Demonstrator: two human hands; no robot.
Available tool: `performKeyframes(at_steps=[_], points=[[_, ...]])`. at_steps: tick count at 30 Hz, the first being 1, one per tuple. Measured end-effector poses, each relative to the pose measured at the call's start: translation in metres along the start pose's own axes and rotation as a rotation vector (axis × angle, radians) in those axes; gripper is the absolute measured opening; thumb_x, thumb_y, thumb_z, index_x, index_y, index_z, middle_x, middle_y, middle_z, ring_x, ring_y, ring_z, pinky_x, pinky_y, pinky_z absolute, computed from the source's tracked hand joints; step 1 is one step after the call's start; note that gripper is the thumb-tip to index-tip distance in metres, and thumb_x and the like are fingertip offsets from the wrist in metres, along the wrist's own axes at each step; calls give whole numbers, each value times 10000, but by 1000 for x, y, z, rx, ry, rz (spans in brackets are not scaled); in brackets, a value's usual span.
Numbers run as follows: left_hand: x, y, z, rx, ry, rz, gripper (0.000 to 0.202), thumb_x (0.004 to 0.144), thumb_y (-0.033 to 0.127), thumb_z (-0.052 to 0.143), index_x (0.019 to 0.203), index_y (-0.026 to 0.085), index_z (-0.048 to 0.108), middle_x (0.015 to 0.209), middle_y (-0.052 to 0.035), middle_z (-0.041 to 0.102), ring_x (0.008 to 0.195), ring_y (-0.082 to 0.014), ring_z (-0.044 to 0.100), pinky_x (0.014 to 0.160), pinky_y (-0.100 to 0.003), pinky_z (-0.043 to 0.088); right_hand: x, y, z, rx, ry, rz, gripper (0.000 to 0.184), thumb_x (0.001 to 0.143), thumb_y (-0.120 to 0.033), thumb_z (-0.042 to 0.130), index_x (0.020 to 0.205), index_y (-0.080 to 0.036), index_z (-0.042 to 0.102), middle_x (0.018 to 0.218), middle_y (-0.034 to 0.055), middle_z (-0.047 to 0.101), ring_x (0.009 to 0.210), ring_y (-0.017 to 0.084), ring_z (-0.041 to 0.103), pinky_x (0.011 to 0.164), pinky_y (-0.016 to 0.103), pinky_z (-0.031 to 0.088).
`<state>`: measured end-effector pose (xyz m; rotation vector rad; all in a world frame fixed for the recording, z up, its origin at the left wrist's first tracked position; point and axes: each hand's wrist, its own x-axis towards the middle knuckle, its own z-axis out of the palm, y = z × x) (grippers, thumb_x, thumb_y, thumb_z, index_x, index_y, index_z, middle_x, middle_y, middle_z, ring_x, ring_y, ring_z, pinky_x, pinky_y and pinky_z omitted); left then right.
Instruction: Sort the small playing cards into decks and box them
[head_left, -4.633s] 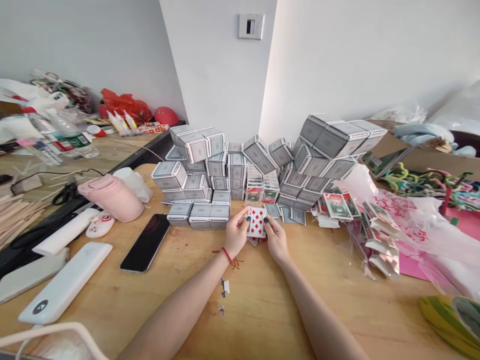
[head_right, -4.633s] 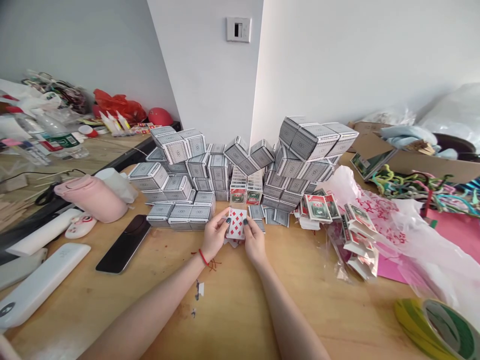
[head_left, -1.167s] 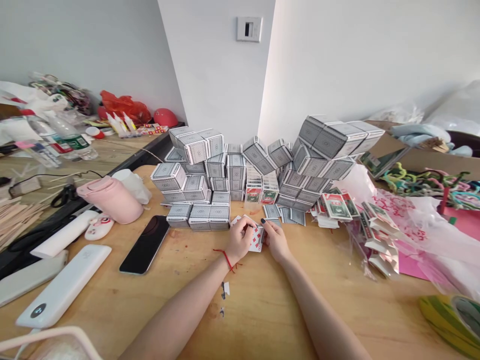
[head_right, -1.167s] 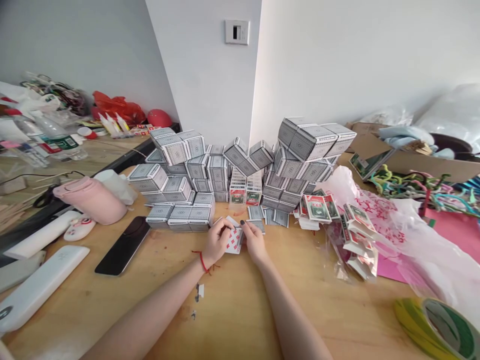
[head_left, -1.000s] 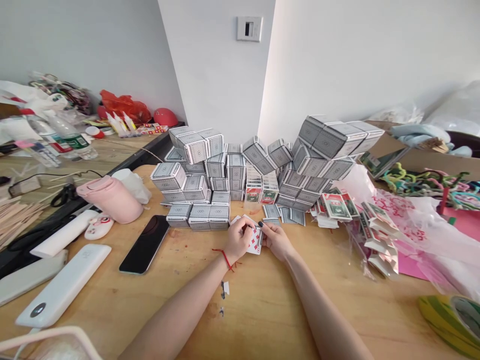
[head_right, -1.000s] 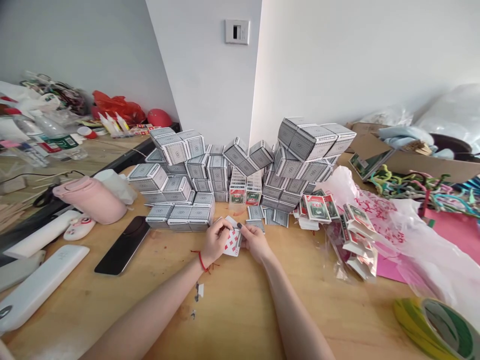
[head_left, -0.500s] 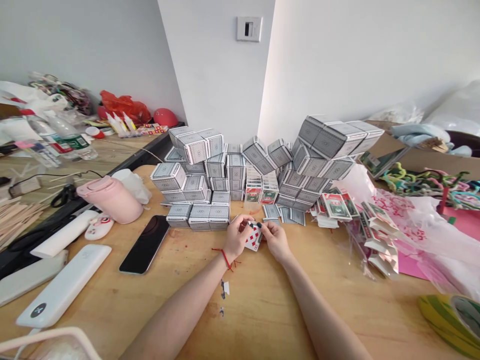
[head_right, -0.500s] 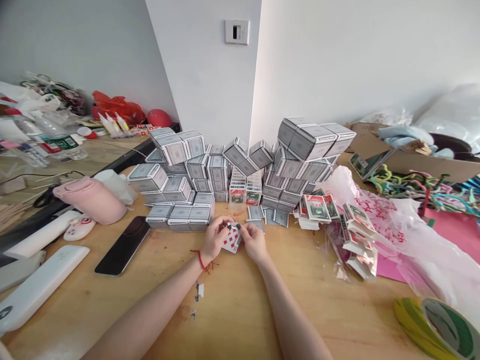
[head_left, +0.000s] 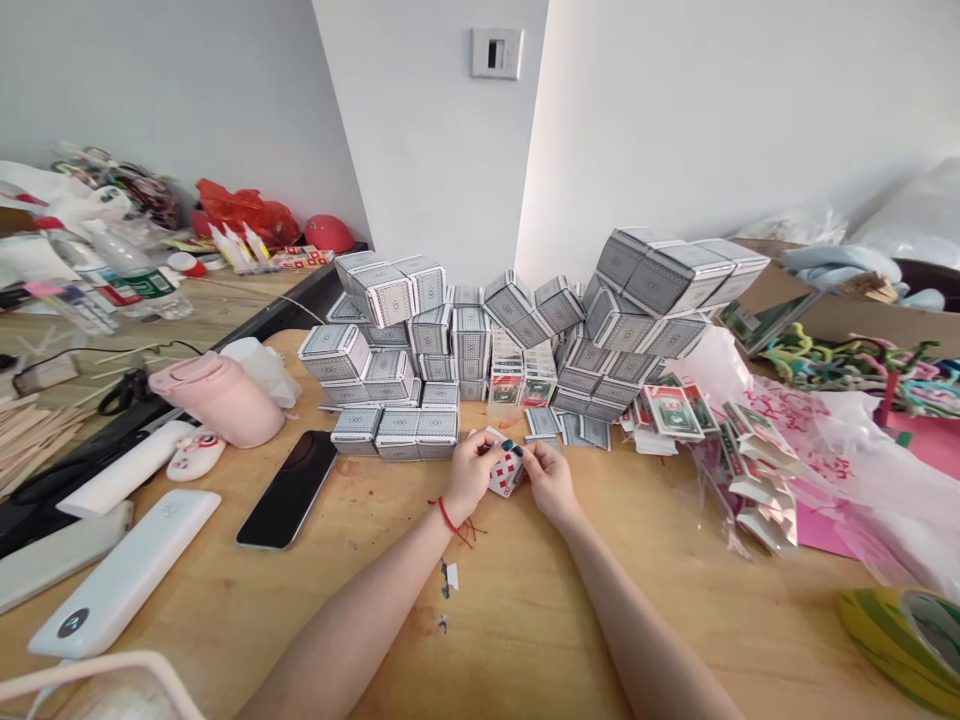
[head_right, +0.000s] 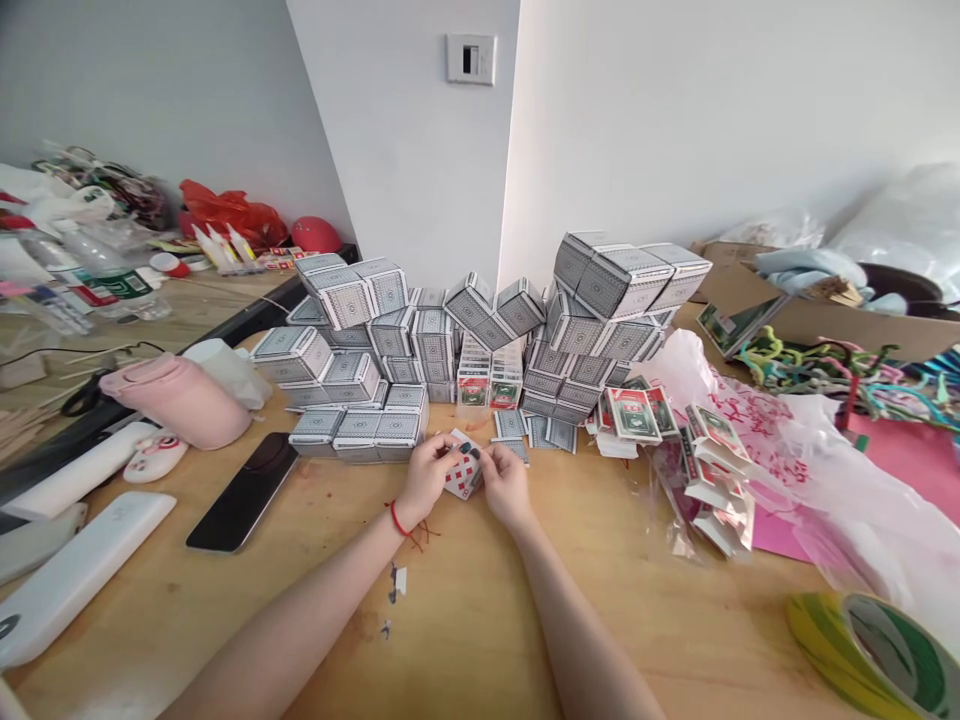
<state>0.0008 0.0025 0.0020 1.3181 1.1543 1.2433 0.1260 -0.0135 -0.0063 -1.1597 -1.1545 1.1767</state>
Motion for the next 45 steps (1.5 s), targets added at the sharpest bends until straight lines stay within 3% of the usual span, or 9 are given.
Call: performKeyframes(at_steps=[6,14,17,21,24,29,36,42,45], points=[[-1,3,0,-122,-9,-90,144,644,283,572,588,152,549,517,38,468,499,-82,401,482,-202,317,0,0,-1,27,-31,13,341,682,-511,576,602,-199,463,476,-38,467,413,107,440,409,238,386],[1,1,0,-31,-19,-55,290,636,318,611,478,145,439,474,52,390,466,-63,354,451,-191,296,-3,-2,-1,-29,-44,-28,329,717,-500,549,618,-197,470,442,-56,435,372,94,412,370,225,348],[-1,2,2,-78,-18,-81,222,636,322,614,563,145,502,529,39,463,501,-76,415,476,-189,339,-3,-2,0,2,24,-16,333,722,-512,535,632,-198,473,435,-54,445,354,91,393,353,225,332],[-1,4,4,-205,24,-114,213,621,302,623,748,140,568,686,-2,578,598,-113,506,539,-211,406,0,-2,-2,148,76,42,336,709,-536,535,694,-206,470,481,-25,522,381,125,469,375,252,386],[0,2,5,-232,30,-108,192,634,286,606,744,130,586,707,-20,599,610,-120,512,547,-219,410,1,-3,-5,205,94,58,329,689,-519,567,677,-210,456,532,-16,549,419,136,509,399,263,420],[3,-8,2,-131,-61,-88,157,662,284,582,683,129,582,636,-2,569,567,-108,476,521,-212,374,0,-8,-6,127,82,-19,300,712,-495,553,795,-210,509,568,-29,555,397,115,479,387,254,415],[1,-12,1,128,50,31,206,744,247,494,561,159,461,524,33,439,505,-92,394,501,-204,298,-3,-8,-4,106,-39,23,296,749,-505,500,714,-224,413,429,-47,530,306,113,441,316,226,345],[-1,-8,2,203,64,84,158,796,287,434,748,170,529,664,-4,541,595,-117,475,554,-215,342,-4,-6,-1,49,-77,29,293,765,-499,474,732,-215,414,418,-48,536,277,102,433,295,204,303],[-2,-5,3,164,102,50,221,813,320,388,699,167,500,630,3,530,572,-113,471,549,-212,348,-4,-6,1,26,-60,30,307,761,-511,468,769,-207,425,418,-54,532,280,103,441,297,202,312]])
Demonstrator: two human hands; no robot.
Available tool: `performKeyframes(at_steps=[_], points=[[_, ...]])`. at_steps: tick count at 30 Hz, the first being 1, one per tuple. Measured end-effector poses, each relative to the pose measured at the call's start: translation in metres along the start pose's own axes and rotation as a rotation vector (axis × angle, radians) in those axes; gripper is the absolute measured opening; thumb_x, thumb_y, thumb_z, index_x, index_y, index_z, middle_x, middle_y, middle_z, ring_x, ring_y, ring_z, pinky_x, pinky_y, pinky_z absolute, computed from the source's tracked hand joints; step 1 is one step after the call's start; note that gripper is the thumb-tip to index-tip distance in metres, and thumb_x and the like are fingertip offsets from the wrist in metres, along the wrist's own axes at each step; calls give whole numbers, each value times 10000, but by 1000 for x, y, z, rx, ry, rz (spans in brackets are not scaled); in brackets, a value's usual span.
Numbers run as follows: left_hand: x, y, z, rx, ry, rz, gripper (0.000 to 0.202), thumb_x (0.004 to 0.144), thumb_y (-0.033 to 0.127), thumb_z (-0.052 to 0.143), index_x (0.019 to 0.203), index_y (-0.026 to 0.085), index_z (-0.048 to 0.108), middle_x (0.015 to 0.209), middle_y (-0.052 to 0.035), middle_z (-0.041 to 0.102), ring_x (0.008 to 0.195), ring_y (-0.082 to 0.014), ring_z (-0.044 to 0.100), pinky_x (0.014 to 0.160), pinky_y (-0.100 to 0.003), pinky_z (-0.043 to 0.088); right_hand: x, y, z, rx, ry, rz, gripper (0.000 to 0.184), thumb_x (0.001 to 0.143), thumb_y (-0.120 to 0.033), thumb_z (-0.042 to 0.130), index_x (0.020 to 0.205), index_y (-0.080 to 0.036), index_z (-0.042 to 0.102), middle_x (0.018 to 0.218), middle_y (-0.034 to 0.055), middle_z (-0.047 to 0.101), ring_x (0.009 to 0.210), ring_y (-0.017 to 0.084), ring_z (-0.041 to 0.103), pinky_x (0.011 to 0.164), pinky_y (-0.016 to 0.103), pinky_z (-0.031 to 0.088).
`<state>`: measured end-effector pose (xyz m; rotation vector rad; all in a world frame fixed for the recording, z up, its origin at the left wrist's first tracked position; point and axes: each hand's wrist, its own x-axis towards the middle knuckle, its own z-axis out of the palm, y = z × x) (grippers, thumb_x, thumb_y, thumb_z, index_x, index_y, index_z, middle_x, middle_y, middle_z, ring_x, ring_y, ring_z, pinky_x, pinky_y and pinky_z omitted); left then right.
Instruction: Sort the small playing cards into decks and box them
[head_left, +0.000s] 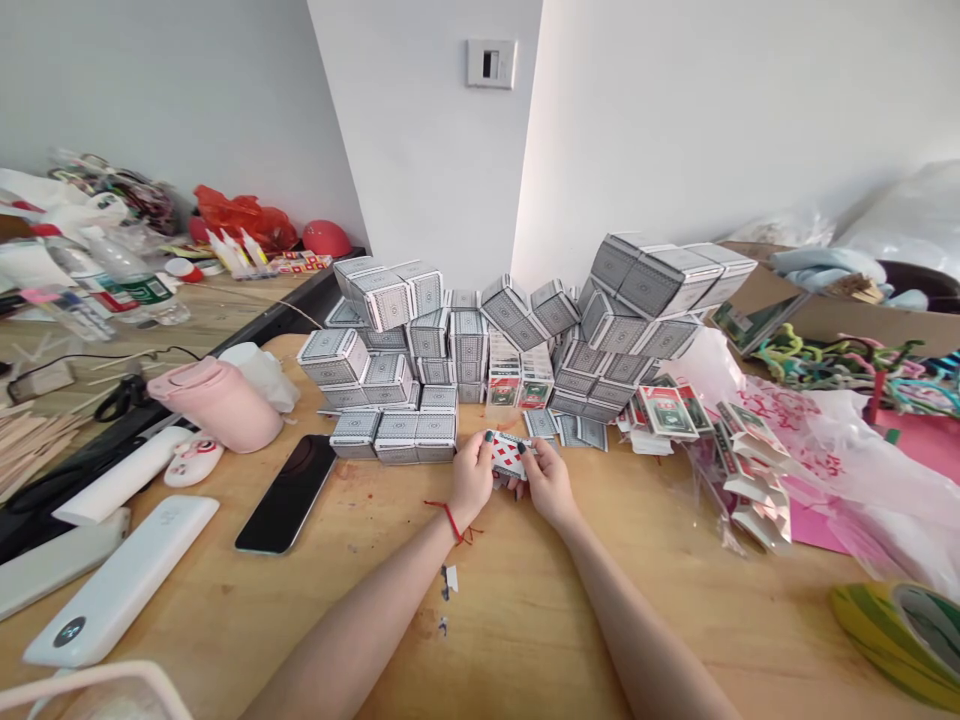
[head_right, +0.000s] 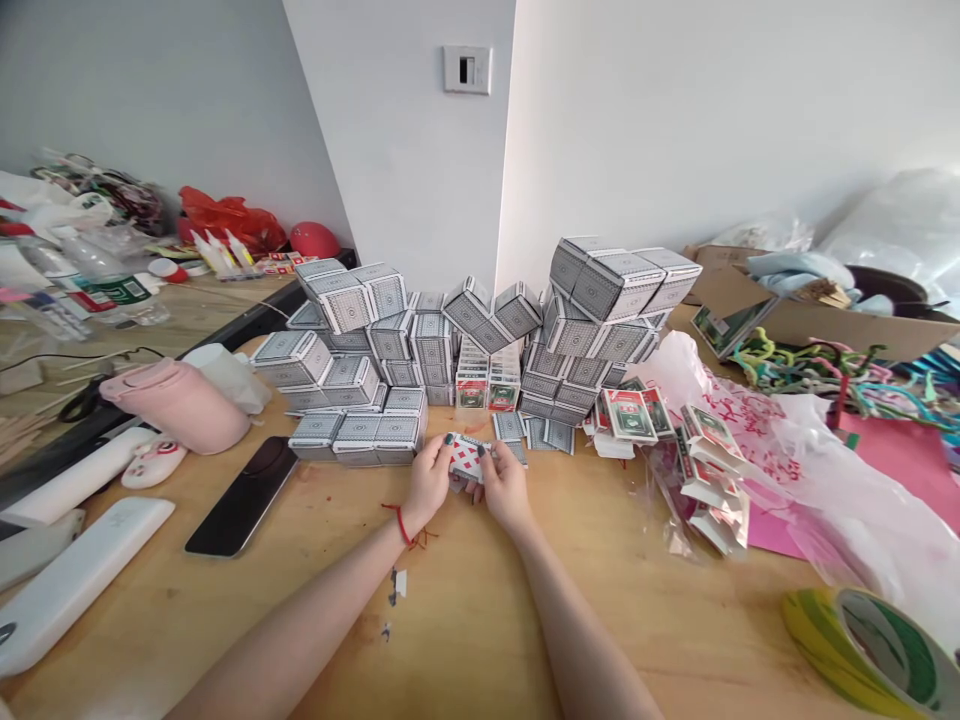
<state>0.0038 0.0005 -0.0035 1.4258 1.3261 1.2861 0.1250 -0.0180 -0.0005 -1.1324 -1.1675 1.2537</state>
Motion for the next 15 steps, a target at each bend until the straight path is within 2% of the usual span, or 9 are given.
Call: performKeyframes(at_steps=[3,9,15], points=[[0,3,0,20,16,-17,274,816,358,371,633,170,451,572,21,485,531,-105,443,524,-207,332,0,-1,1,0,-13,13,305,758,-504,473,765,-203,430,420,-58,526,287,102,448,296,199,318],[1,3,-1,263,1,112,262,833,294,362,611,173,432,571,12,472,543,-107,434,524,-212,283,0,1,-1,-64,-35,30,327,746,-507,484,643,-204,415,410,-53,507,285,100,434,282,205,305],[-1,-1,-4,549,-42,181,249,845,248,350,644,177,480,592,-21,512,548,-124,457,514,-233,233,-1,9,-1,-197,-47,22,353,761,-523,440,748,-176,508,405,-43,504,268,106,422,268,212,298]])
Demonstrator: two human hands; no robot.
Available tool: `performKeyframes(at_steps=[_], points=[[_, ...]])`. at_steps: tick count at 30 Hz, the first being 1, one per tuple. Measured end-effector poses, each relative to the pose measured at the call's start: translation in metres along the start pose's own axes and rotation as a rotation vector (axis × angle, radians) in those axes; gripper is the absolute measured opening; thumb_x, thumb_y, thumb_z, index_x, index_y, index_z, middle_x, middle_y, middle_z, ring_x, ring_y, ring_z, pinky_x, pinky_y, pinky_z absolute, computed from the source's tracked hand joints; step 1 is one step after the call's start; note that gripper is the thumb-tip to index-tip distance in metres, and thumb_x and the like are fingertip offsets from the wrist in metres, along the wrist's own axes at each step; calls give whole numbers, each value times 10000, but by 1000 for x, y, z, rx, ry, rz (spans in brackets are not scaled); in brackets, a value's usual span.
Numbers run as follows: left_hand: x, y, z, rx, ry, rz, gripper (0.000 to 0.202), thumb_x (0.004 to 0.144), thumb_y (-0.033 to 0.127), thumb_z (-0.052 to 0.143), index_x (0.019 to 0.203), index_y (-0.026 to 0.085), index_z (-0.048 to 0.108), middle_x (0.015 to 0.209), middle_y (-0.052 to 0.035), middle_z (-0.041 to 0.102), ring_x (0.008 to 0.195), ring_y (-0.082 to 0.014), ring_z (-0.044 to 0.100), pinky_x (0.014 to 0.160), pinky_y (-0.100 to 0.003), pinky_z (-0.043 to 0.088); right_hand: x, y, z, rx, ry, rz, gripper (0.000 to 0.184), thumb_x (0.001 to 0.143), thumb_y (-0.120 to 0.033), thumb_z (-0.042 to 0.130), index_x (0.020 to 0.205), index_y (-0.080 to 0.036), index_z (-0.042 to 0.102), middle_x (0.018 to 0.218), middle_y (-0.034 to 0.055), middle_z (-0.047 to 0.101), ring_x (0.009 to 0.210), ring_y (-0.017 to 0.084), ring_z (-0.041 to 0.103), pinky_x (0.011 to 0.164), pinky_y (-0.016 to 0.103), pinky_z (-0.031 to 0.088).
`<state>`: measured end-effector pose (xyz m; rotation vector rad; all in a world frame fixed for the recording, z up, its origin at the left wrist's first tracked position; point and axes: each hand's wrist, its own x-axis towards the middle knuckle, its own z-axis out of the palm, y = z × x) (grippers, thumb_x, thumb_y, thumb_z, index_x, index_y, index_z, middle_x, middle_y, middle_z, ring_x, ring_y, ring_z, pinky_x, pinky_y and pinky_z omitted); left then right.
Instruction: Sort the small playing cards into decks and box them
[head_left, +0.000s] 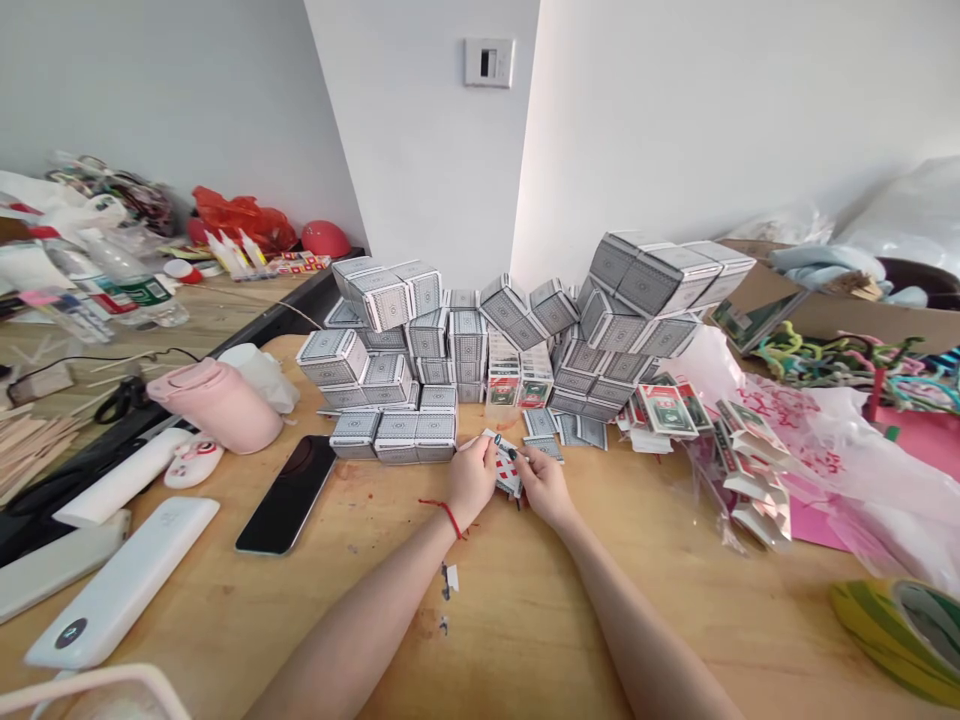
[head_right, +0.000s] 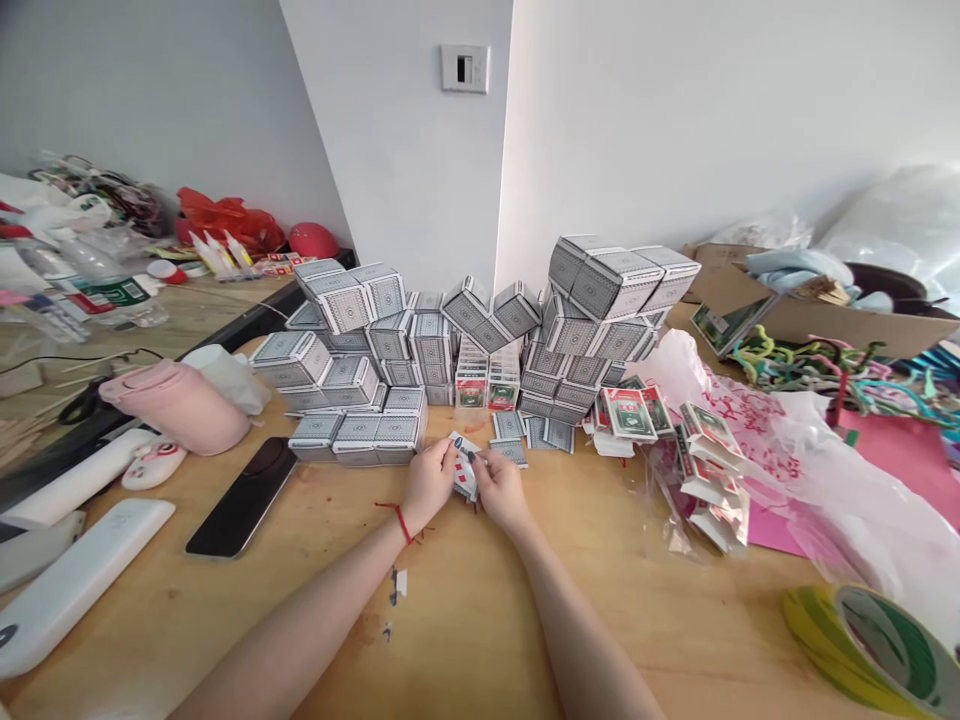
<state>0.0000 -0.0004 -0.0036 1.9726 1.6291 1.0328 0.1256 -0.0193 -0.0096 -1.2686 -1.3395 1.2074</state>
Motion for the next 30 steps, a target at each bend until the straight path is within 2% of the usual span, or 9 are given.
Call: performKeyframes(at_steps=[4,9,13,20,22,24,27,30], points=[[-2,1,-1,90,-6,-13,255,852,271,349,679,178,511,578,-26,517,525,-129,454,500,-242,210,-1,-1,1,-39,66,-52,349,769,-492,449,780,-156,543,406,-38,491,287,106,431,289,210,313],[-1,2,-2,-3,-16,10,283,870,275,307,710,172,517,602,-31,534,543,-126,471,510,-227,249,3,-5,-1,22,175,-47,364,752,-501,466,788,-149,553,459,-23,507,327,117,467,301,214,344],[-1,2,-2,9,-29,82,270,868,288,317,802,179,556,642,-41,568,588,-139,505,528,-231,266,5,-5,-3,41,179,-33,375,734,-513,485,787,-149,559,470,-20,518,330,118,467,308,220,354],[-3,1,-7,130,-78,134,286,846,304,362,808,194,624,526,-36,536,454,-133,430,491,-264,206,2,-4,-3,-31,161,-5,375,742,-515,470,747,-151,561,381,-33,482,283,119,436,282,216,306],[-3,2,-9,21,-59,133,268,836,307,386,818,195,629,552,-34,551,472,-128,435,503,-257,228,2,-5,-3,-11,167,-5,372,737,-514,482,745,-151,563,392,-32,488,287,116,437,282,215,308],[-2,2,-10,-183,-32,96,264,821,324,418,743,184,628,556,-23,548,495,-119,440,520,-245,257,3,-7,-4,48,163,9,380,726,-521,493,769,-150,562,408,-35,496,290,115,441,279,215,312],[2,4,-9,-599,-9,-96,359,786,385,459,530,151,552,484,1,492,489,-107,424,512,-233,282,5,-7,-5,131,134,30,404,707,-543,508,794,-152,559,430,-41,502,290,110,438,272,217,313],[5,5,-6,-1067,-122,-318,322,732,387,521,539,130,543,524,0,529,510,-109,462,517,-228,329,6,-7,-6,173,122,22,399,699,-553,516,755,-160,549,427,-52,482,298,101,430,277,212,317]])
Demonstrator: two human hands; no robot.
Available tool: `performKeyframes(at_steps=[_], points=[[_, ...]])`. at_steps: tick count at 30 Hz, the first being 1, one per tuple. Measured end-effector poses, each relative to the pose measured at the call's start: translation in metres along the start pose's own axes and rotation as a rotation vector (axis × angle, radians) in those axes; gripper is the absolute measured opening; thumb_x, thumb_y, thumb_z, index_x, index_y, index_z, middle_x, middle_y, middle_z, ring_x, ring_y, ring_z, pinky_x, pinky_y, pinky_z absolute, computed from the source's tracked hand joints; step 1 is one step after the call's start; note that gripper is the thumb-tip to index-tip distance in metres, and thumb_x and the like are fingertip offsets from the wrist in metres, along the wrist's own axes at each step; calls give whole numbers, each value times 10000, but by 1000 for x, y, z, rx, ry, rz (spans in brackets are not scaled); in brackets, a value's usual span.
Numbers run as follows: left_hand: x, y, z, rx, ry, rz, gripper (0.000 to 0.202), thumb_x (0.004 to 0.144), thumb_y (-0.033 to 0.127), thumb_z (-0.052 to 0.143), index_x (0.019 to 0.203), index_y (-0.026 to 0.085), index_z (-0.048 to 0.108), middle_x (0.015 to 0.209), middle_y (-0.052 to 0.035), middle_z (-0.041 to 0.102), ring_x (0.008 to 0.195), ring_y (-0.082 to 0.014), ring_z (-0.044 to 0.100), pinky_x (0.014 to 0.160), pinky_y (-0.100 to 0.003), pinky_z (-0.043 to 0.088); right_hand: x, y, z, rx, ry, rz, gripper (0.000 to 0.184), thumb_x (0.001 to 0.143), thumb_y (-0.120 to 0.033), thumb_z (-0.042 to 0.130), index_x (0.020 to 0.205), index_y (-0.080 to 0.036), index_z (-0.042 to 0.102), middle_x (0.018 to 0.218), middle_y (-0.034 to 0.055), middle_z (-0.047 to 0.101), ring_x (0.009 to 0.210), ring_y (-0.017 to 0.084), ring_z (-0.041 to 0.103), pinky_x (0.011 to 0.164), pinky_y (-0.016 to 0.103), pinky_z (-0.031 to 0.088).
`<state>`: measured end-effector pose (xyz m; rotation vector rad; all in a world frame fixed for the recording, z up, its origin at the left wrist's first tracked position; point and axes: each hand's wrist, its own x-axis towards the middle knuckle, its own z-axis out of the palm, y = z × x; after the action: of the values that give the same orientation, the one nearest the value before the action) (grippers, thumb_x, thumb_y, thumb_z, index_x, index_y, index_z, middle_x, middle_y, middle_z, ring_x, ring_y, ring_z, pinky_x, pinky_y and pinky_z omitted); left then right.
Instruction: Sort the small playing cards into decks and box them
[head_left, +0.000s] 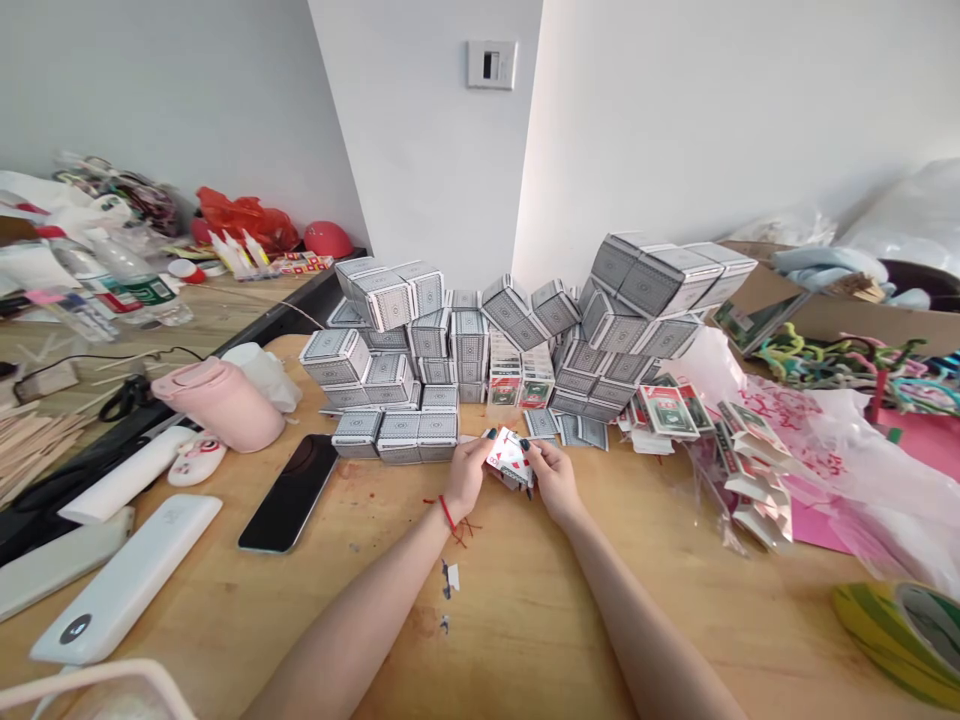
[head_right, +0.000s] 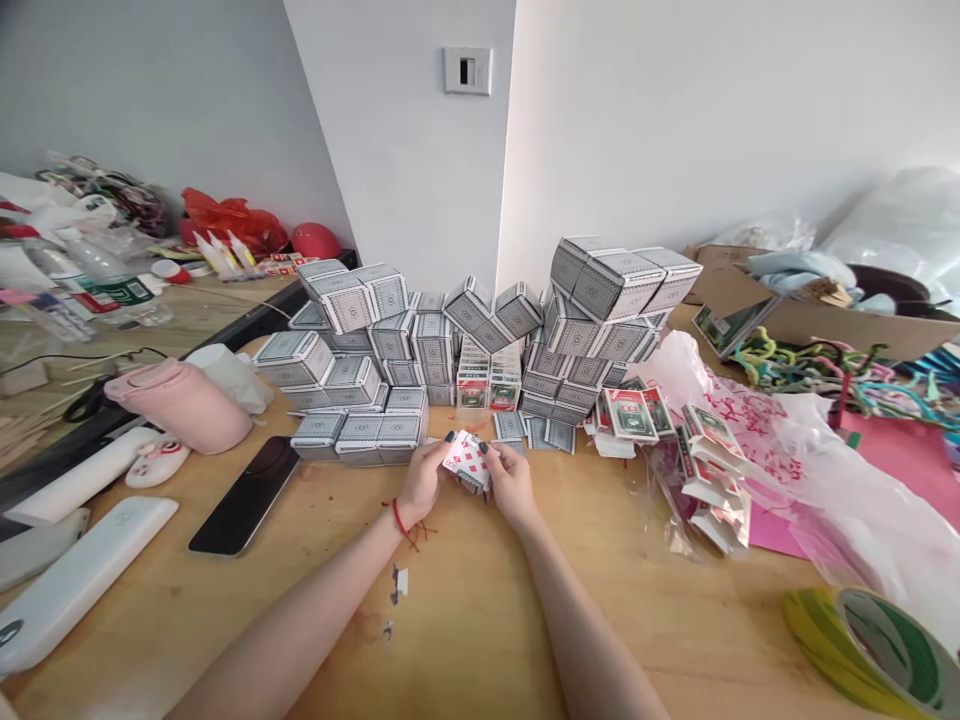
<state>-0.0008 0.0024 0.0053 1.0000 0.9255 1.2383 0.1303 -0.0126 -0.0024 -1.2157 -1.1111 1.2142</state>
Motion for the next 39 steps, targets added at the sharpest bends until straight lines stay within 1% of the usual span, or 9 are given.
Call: performKeyframes(at_steps=[2,4,7,10,18,24,32,36,39], points=[[2,1,1,-213,-76,-105,220,686,326,581,616,117,580,608,-16,577,568,-118,503,552,-230,366,0,0,-1,5,-14,-13,390,706,-552,511,728,-163,538,413,-55,467,303,97,427,281,206,315],[2,2,0,-330,-150,-180,173,665,280,607,697,111,605,668,-33,599,621,-129,528,590,-237,389,0,0,-1,-9,-24,-31,384,716,-546,505,711,-164,531,407,-55,461,306,94,426,285,200,311],[3,5,-3,-391,-265,-289,194,691,285,597,785,116,611,740,-56,614,668,-142,549,628,-258,409,-1,0,-1,-46,-29,-53,386,722,-548,495,699,-165,528,410,-50,461,314,94,427,294,201,317],[5,6,-6,-399,-304,-339,169,682,252,619,801,132,603,782,-50,611,678,-133,548,646,-260,413,-2,0,-1,-87,-36,-61,392,726,-556,481,667,-170,516,400,-49,447,310,91,405,294,204,311],[3,10,-6,-390,-314,-324,169,613,220,694,721,126,604,660,-9,577,590,-98,514,597,-231,374,-3,4,-1,-163,-39,-130,356,742,-509,477,640,-171,521,432,-40,429,399,99,391,377,206,309],[2,10,-3,-385,-264,-329,172,589,182,705,721,114,617,681,-17,599,614,-107,534,609,-236,385,-2,9,-3,-226,-4,-189,318,753,-450,473,661,-153,538,531,-15,464,487,106,406,451,209,323],[2,8,-1,-372,-198,-327,132,555,135,714,649,104,627,652,-17,614,602,-110,545,598,-239,391,-3,10,-6,-354,31,-262,275,768,-392,436,645,-166,534,537,-10,470,525,122,424,491,218,335],[3,6,-2,-366,-205,-331,140,565,144,711,666,96,628,644,-20,614,583,-107,544,586,-238,385,-4,8,-6,-352,45,-260,296,760,-425,443,629,-173,525,524,-11,467,515,125,420,479,219,329],[3,4,-2,-403,-223,-327,139,598,183,703,662,100,612,653,-17,607,583,-98,538,589,-229,387,-4,6,-3,-279,34,-203,327,760,-459,443,617,-173,510,489,-27,424,457,108,380,433,212,305]])
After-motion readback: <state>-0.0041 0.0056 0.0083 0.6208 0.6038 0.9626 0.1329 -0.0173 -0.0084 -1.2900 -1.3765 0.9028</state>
